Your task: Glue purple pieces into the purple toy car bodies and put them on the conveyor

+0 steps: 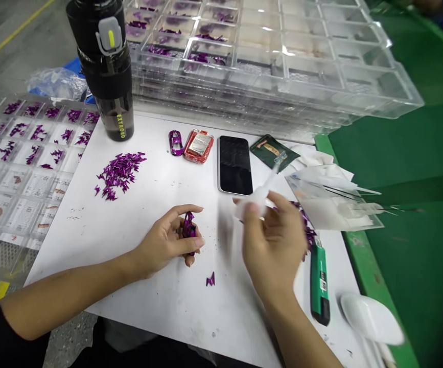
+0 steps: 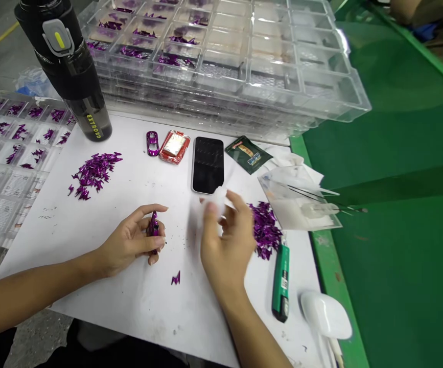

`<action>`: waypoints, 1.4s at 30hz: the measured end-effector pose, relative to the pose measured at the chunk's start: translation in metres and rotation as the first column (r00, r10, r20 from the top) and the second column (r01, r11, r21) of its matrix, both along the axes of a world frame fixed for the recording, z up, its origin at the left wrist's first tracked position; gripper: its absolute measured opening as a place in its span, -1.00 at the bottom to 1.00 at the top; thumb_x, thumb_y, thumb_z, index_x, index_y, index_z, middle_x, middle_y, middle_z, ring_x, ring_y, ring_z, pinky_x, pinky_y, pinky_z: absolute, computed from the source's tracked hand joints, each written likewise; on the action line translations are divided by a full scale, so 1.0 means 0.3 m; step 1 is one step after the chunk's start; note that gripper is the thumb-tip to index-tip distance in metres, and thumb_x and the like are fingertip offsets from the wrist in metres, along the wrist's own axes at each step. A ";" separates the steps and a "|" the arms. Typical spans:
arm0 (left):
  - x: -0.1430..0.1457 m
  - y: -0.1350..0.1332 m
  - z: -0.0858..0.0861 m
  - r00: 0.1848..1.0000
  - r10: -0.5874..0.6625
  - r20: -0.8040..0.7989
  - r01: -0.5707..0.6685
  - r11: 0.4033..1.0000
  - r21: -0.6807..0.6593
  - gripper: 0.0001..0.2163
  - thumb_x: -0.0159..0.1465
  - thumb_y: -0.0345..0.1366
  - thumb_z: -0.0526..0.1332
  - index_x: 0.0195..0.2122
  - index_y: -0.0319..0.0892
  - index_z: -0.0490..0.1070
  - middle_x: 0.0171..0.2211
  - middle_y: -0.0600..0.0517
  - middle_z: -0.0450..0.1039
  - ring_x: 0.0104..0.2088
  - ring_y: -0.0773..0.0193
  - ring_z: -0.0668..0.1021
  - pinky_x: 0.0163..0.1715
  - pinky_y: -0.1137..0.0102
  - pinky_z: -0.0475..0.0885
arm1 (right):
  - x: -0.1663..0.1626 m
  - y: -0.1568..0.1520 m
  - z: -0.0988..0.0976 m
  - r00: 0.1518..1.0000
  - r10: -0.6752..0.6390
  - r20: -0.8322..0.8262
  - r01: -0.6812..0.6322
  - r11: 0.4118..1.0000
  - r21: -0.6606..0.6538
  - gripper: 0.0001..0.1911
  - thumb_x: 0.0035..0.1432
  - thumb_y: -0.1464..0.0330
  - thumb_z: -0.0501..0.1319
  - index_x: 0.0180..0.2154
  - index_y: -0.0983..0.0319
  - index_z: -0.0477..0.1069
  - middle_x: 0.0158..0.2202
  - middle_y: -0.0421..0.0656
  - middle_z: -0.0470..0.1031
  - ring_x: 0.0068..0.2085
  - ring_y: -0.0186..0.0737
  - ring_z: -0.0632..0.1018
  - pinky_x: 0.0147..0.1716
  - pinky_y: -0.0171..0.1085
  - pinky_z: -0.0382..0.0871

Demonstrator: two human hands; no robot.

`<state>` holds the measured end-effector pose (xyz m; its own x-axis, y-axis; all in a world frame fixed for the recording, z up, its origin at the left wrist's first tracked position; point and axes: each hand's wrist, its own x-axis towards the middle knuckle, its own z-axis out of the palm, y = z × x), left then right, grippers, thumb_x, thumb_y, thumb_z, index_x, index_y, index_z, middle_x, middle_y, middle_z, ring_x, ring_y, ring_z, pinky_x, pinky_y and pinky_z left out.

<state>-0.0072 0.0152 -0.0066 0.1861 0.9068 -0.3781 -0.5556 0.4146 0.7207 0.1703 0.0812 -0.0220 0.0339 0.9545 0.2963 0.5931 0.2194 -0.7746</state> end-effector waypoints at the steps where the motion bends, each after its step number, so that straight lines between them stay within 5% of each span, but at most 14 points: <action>1: 0.001 0.001 0.004 1.000 0.003 0.005 -0.003 1.000 -0.005 -0.52 0.19 -0.39 0.41 0.11 -0.03 0.36 -0.25 0.07 0.38 -0.38 0.38 0.49 -0.49 0.46 0.49 | -0.018 0.020 -0.003 1.000 -0.009 0.018 0.010 1.000 -0.027 -0.61 0.26 0.04 0.16 -0.04 0.16 0.38 -0.14 -0.07 0.56 -0.21 -0.13 0.59 -0.27 -0.13 0.52; 3: 0.003 0.003 0.015 1.000 0.000 0.003 0.000 1.000 -0.020 -0.51 0.18 -0.36 0.42 0.12 -0.05 0.33 -0.24 0.05 0.40 -0.36 0.34 0.52 -0.50 0.45 0.51 | -0.037 0.040 -0.004 0.995 0.018 0.096 -0.010 0.997 -0.080 -0.65 0.18 0.06 0.23 -0.13 0.16 0.42 -0.20 -0.12 0.58 -0.26 -0.15 0.59 -0.29 -0.17 0.49; 9: 0.008 -0.004 0.033 0.999 -0.041 -0.034 0.040 0.998 -0.041 -0.50 0.20 -0.28 0.42 0.13 -0.06 0.30 -0.20 0.03 0.42 -0.37 0.28 0.61 -0.47 0.35 0.60 | 0.085 0.052 0.056 0.902 0.240 0.358 -0.204 0.970 -0.135 -0.59 0.18 0.30 0.17 0.07 0.23 0.41 -0.14 -0.03 0.59 -0.23 -0.09 0.60 -0.21 -0.11 0.48; 15: 0.012 -0.014 0.035 0.994 -0.097 -0.060 0.097 0.995 0.000 -0.51 0.18 -0.25 0.43 0.10 -0.07 0.31 -0.19 0.03 0.42 -0.46 0.31 0.62 -0.56 0.39 0.58 | 0.269 0.132 0.088 0.720 0.074 0.690 -0.043 0.997 -0.062 -0.74 0.14 0.37 0.17 -0.18 0.18 0.60 -0.25 -0.01 0.53 -0.24 0.00 0.52 -0.20 -0.03 0.41; 24: 0.009 -0.013 0.035 0.992 -0.089 -0.084 0.089 0.996 -0.010 -0.51 0.15 -0.23 0.47 0.03 -0.07 0.28 -0.25 0.10 0.43 -0.54 0.30 0.62 -0.64 0.43 0.55 | 0.243 0.141 0.056 0.711 0.128 0.692 -0.079 0.992 -0.102 -0.81 0.20 0.38 0.08 -0.31 0.22 0.46 -0.24 -0.02 0.47 -0.31 -0.14 0.49 -0.38 -0.20 0.30; 29: 0.012 -0.007 0.030 0.999 -0.027 -0.034 0.026 0.999 -0.028 -0.47 0.15 -0.18 0.47 0.06 -0.09 0.27 -0.26 0.03 0.52 -0.42 0.14 0.69 -0.57 0.39 0.59 | 0.202 0.076 0.141 0.852 0.176 0.493 -0.190 0.982 -0.022 -0.81 0.30 0.27 0.12 -0.14 0.20 0.41 -0.32 -0.11 0.54 -0.37 -0.20 0.55 -0.44 -0.26 0.37; 35: 0.014 0.003 0.025 0.995 0.080 0.067 -0.076 0.995 -0.059 -0.59 0.33 -0.01 0.25 0.08 -0.13 0.31 -0.34 -0.03 0.58 -0.32 0.06 0.71 -0.48 0.29 0.64 | 0.052 -0.042 0.194 0.844 0.368 0.390 -0.473 0.853 0.220 -0.86 0.28 0.46 0.24 -0.15 0.14 0.47 -0.23 -0.20 0.62 -0.26 -0.28 0.64 -0.27 -0.32 0.54; 42: 0.027 -0.007 0.017 0.995 0.100 -0.028 -0.101 0.994 -0.030 -0.60 0.34 0.00 0.25 0.11 -0.09 0.39 -0.42 0.06 0.52 -0.32 0.18 0.66 -0.37 0.27 0.65 | -0.071 -0.123 0.132 0.900 0.281 0.332 -0.402 0.827 0.392 -0.75 0.18 0.60 0.29 -0.16 0.19 0.42 -0.35 -0.24 0.57 -0.39 -0.39 0.60 -0.37 -0.41 0.53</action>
